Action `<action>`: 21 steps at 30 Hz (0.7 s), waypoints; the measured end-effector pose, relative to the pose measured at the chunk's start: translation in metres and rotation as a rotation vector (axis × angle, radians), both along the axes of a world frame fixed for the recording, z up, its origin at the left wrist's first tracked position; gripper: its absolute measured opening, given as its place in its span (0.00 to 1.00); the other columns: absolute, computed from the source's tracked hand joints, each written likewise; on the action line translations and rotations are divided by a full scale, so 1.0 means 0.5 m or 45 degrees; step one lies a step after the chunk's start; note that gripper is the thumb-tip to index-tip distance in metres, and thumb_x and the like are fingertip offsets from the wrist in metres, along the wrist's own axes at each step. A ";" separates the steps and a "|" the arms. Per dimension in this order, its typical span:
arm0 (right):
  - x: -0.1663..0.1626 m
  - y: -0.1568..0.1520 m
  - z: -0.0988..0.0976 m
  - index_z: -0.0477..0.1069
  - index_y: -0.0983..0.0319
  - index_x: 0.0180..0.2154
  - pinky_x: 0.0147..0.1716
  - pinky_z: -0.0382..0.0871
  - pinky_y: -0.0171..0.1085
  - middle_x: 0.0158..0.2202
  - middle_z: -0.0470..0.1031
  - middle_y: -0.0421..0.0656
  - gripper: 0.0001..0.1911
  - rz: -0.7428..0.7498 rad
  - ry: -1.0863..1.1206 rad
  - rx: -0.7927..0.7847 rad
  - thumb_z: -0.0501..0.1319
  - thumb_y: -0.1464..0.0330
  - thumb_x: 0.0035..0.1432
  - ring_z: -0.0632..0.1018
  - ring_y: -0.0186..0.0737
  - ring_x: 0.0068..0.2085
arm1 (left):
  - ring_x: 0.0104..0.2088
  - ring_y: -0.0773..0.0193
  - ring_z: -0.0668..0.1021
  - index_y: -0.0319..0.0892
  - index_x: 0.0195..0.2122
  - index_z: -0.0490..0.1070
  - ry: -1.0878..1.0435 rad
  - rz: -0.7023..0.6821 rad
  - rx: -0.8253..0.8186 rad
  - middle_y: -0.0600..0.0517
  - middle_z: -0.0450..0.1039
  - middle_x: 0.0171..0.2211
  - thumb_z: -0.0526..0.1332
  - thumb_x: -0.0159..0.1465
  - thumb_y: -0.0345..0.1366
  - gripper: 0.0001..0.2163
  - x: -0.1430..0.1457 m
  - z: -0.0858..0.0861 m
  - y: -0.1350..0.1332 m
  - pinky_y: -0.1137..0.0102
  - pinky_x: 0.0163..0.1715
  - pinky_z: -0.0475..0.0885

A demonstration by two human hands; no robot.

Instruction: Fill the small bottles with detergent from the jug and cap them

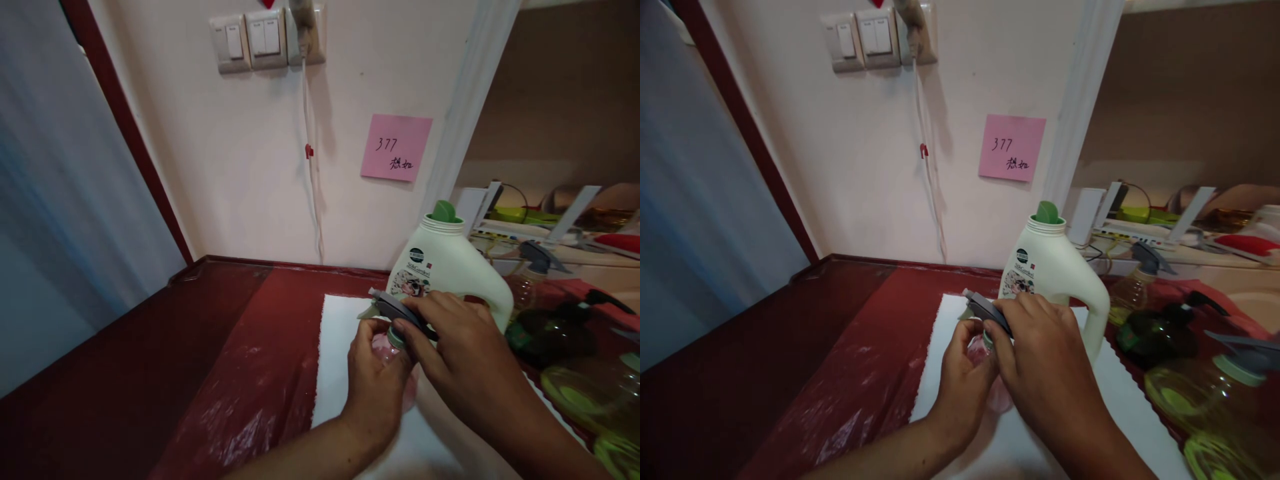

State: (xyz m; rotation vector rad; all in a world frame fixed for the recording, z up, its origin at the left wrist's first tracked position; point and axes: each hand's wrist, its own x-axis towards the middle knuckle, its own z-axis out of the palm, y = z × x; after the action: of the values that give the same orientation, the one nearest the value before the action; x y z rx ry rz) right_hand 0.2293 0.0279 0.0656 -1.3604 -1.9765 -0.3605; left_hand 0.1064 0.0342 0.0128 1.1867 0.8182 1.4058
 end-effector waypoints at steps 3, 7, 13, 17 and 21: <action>0.001 0.002 -0.001 0.73 0.60 0.43 0.42 0.62 0.48 0.38 0.75 0.44 0.10 -0.006 -0.004 0.014 0.53 0.66 0.71 0.76 0.52 0.42 | 0.51 0.53 0.76 0.44 0.50 0.75 0.072 -0.070 0.089 0.47 0.77 0.49 0.64 0.68 0.40 0.11 -0.006 -0.008 0.001 0.61 0.54 0.68; 0.000 0.003 -0.002 0.73 0.60 0.42 0.42 0.62 0.48 0.37 0.75 0.44 0.11 -0.012 -0.017 0.019 0.52 0.65 0.71 0.76 0.52 0.41 | 0.52 0.51 0.75 0.45 0.51 0.76 0.276 -0.042 0.155 0.46 0.76 0.50 0.59 0.72 0.43 0.13 -0.014 -0.015 0.000 0.59 0.56 0.66; 0.001 0.001 0.000 0.73 0.60 0.43 0.42 0.62 0.48 0.37 0.75 0.44 0.11 0.003 -0.021 0.030 0.53 0.65 0.71 0.76 0.52 0.41 | 0.53 0.54 0.75 0.45 0.50 0.71 0.029 -0.007 0.003 0.47 0.76 0.50 0.70 0.63 0.37 0.16 -0.006 -0.008 -0.005 0.63 0.55 0.68; 0.000 0.001 0.000 0.72 0.60 0.43 0.42 0.62 0.48 0.37 0.75 0.44 0.10 -0.004 -0.019 0.012 0.53 0.65 0.71 0.76 0.53 0.41 | 0.44 0.58 0.77 0.45 0.42 0.71 -0.068 0.015 -0.032 0.51 0.76 0.41 0.71 0.60 0.35 0.12 0.001 -0.004 -0.003 0.66 0.48 0.71; 0.000 0.002 0.000 0.73 0.60 0.43 0.42 0.62 0.48 0.37 0.75 0.44 0.11 -0.011 -0.032 0.041 0.52 0.65 0.72 0.76 0.53 0.40 | 0.49 0.54 0.77 0.44 0.46 0.74 -0.092 -0.075 0.043 0.48 0.78 0.46 0.68 0.64 0.37 0.10 -0.002 -0.004 -0.001 0.63 0.52 0.71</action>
State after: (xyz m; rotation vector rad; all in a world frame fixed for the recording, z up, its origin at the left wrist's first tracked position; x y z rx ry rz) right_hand 0.2291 0.0288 0.0654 -1.3506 -1.9775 -0.4133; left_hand 0.1053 0.0338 0.0107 1.1703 0.7062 1.4107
